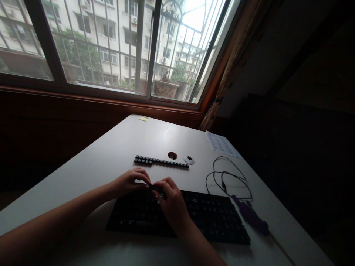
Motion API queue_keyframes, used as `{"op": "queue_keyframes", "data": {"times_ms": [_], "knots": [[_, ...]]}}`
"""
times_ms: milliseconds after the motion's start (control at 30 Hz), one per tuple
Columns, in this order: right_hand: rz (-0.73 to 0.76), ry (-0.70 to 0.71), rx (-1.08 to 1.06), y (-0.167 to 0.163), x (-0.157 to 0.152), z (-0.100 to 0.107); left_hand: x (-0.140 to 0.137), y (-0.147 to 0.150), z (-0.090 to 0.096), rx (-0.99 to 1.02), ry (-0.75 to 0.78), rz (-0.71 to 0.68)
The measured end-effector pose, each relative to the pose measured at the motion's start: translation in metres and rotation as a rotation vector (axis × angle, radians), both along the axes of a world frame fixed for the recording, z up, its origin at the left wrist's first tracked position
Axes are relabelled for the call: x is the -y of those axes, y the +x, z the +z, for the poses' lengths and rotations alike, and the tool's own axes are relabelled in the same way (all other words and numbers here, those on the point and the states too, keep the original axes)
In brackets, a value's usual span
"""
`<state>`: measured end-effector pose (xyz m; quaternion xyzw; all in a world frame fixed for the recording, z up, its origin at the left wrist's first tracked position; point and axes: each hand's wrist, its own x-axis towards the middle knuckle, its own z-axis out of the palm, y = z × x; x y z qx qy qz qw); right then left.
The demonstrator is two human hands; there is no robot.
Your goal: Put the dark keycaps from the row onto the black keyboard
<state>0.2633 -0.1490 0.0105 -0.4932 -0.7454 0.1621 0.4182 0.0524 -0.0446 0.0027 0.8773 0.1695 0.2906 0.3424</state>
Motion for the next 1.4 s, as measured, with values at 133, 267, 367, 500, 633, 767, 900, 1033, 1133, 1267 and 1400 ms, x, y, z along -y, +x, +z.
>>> {"op": "queue_keyframes", "data": {"times_ms": [133,267,367,500,633,767,900,1033,1133,1267,1400], "knots": [[-0.01,-0.001,0.013,0.0,0.0,0.001,0.001,0.0,0.002,-0.002,0.01,0.005],[-0.003,-0.01,0.034,0.0,0.0,0.001,0.002,0.001,0.004,-0.001,0.017,0.004],[-0.008,-0.006,0.032,0.0,0.0,0.001,0.002,0.001,0.005,-0.008,0.003,-0.007],[-0.009,0.003,0.033,0.0,0.0,0.0,0.0,0.0,0.002,-0.005,-0.003,-0.033],[-0.005,0.017,0.025,0.001,0.001,-0.001,-0.002,-0.001,-0.003,0.012,-0.008,-0.041],[0.009,0.012,0.041,0.001,0.0,-0.004,-0.003,-0.001,-0.005,0.016,0.012,-0.044],[-0.003,0.007,0.061,-0.001,0.001,-0.003,-0.003,-0.001,-0.005,0.002,0.028,-0.041],[-0.008,0.014,0.079,-0.002,0.001,-0.001,-0.003,0.0,-0.006,-0.011,0.046,-0.03],[-0.031,0.013,0.087,-0.002,0.0,-0.003,-0.001,0.0,-0.005,-0.021,0.059,0.005],[-0.071,-0.014,0.092,-0.002,-0.001,-0.005,0.002,0.001,-0.004,-0.034,0.088,0.067],[-0.093,-0.014,0.075,-0.002,-0.002,-0.004,-0.002,-0.002,-0.007,-0.071,0.058,0.112]]}}
